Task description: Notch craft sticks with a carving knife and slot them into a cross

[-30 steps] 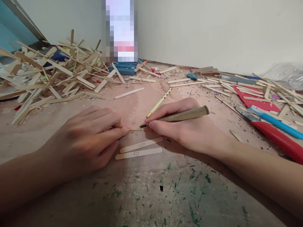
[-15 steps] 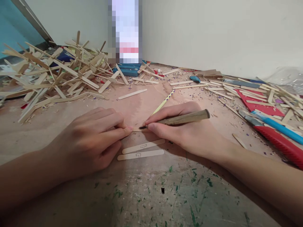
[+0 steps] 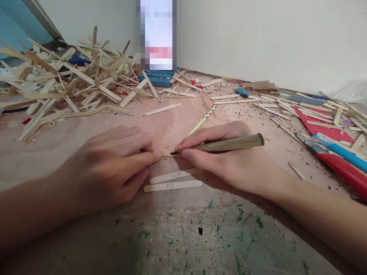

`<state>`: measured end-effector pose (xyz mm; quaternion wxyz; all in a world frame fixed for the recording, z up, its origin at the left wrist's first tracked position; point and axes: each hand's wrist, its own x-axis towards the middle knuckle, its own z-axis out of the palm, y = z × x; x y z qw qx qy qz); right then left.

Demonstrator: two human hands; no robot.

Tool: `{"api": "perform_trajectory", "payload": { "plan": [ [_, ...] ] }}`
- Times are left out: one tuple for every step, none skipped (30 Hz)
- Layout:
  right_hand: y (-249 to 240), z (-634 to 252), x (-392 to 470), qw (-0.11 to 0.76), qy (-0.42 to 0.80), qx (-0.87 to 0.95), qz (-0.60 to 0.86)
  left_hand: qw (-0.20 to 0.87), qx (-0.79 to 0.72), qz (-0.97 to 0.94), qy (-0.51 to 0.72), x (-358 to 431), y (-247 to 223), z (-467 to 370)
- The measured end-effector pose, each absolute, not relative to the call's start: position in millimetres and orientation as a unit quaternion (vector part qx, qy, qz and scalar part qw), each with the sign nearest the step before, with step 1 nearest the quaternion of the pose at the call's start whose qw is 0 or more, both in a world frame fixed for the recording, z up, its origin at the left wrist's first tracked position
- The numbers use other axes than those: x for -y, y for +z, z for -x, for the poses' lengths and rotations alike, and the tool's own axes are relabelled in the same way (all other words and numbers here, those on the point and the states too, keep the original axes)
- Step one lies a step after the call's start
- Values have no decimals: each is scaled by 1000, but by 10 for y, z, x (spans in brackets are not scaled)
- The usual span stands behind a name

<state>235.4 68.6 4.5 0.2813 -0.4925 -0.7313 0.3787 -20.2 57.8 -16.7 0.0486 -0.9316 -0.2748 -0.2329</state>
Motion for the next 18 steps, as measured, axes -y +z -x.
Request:
{"api": "perform_trajectory", "payload": {
  "plan": [
    [38,-2359,-680,285,374,736,488,52,276,930,-236,-580,-167,196],
    [31,-2363,-673,287,369,740,484,55,276,930,-236,-580,-164,190],
    [26,-2367,-666,289,366,742,482,59,275,932,-231,-580,-158,185],
    [22,-2371,-659,290,364,744,479,64,272,934,-223,-579,-150,182],
    [19,-2374,-655,290,364,746,476,70,268,936,-215,-577,-140,181],
    [18,-2377,-653,289,364,747,475,76,267,938,-208,-575,-131,182],
    [18,-2380,-653,287,363,748,476,82,264,940,-201,-573,-123,186],
    [19,-2383,-656,286,362,748,477,87,262,941,-198,-571,-117,190],
    [22,-2386,-659,285,361,748,478,92,261,941,-197,-570,-114,195],
    [26,-2389,-664,283,360,749,479,94,260,942,-193,-570,-112,199],
    [31,-2391,-668,282,359,748,481,96,258,942,-190,-572,-112,202],
    [37,-2393,-672,281,359,748,482,96,256,943,-188,-574,-113,203],
    [42,-2396,-675,280,360,748,481,95,255,944,-187,-576,-113,203],
    [47,-2398,-677,279,361,748,482,95,255,943,-189,-578,-113,202],
    [52,-2401,-678,279,363,746,484,94,255,944,-190,-580,-113,200],
    [55,-2405,-677,279,364,744,486,93,255,943,-191,-581,-112,198],
    [56,-2409,-675,280,365,742,488,93,257,943,-192,-581,-111,196],
    [56,-2413,-672,281,365,740,489,93,258,942,-192,-580,-110,195]
  ]
}}
